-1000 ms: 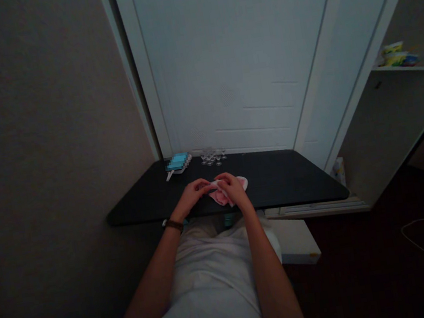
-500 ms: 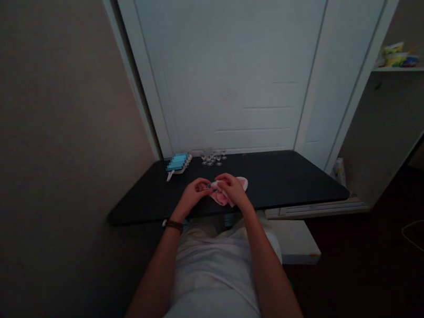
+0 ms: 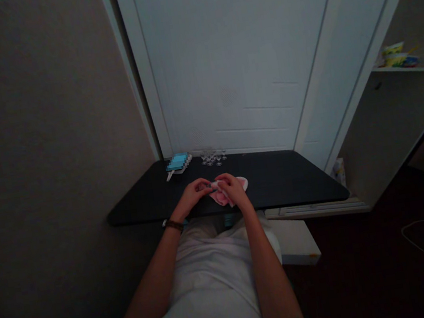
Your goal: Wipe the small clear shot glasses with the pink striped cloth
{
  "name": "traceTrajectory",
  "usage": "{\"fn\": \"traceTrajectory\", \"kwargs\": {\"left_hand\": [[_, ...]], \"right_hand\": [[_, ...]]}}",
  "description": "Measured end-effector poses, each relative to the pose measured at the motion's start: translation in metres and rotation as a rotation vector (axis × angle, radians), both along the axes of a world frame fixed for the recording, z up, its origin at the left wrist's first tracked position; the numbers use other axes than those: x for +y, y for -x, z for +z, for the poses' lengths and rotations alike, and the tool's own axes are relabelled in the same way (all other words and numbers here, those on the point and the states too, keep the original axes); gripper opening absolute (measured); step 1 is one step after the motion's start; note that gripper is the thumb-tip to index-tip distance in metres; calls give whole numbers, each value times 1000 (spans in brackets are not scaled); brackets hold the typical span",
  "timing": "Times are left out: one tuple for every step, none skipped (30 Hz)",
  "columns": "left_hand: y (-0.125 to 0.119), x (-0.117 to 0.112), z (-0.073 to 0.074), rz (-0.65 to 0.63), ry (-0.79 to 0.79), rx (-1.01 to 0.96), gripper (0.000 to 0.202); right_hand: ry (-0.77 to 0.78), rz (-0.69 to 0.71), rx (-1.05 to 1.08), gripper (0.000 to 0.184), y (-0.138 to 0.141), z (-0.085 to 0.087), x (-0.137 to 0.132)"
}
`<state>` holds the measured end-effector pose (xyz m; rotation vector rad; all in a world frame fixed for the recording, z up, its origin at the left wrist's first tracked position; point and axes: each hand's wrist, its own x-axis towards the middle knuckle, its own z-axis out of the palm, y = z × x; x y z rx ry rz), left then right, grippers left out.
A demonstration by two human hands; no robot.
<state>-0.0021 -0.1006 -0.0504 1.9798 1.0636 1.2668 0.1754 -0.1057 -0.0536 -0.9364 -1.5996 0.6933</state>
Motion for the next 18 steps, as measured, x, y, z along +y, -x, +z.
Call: {"fn": "traceTrajectory", "kwargs": {"left_hand": [[0,0,0,2,0,2,28],[0,0,1,2,2,3,29],[-1,0,1,0,4,3,29],[-1,0,1,-4,6,3,30],[-1,0,1,-9,9,1,30],[-1,0,1,-13,12,-3,30],[-1,0,0,-16,15,-8,30],[-1,0,-1,-16,19,-15,31],[-1,1,-2,-16,23,-23,32],[0,1,-3,-14,27,-32,34],[0,2,-4,-12,30,-40,37],[0,3,-5,-12,33,-48,39],[0,3,-6,-10,34,-54,40],[0,4,-6,-10,34,-58,39],[0,4,-6,-10,34,-60,38],[0,5,-6,-11,33,-59,35],[0,5,-6,-14,32,-57,33],[0,4,-6,-16,31,-53,30]], "right_hand": [[2,3,1,20,0,0,0],[3,5,3,20,0,1,-1],[5,6,4,21,0,1,-1],[6,6,5,21,0,1,-1],[7,5,5,21,0,1,-2],[8,4,3,20,0,2,-2],[9,4,0,20,0,2,-3],[10,3,-2,20,1,2,-3],[10,2,-5,20,1,2,-4],[10,0,-6,20,1,2,-5],[10,-2,-6,20,1,3,-5],[9,-3,-5,20,1,3,-5],[10,-4,-5,20,2,3,-6],[11,-3,-3,20,2,3,-6],[12,-2,-2,19,2,3,-6],[13,1,0,19,2,3,-5],[14,3,2,19,2,3,-5],[15,6,4,20,2,3,-4]]}}
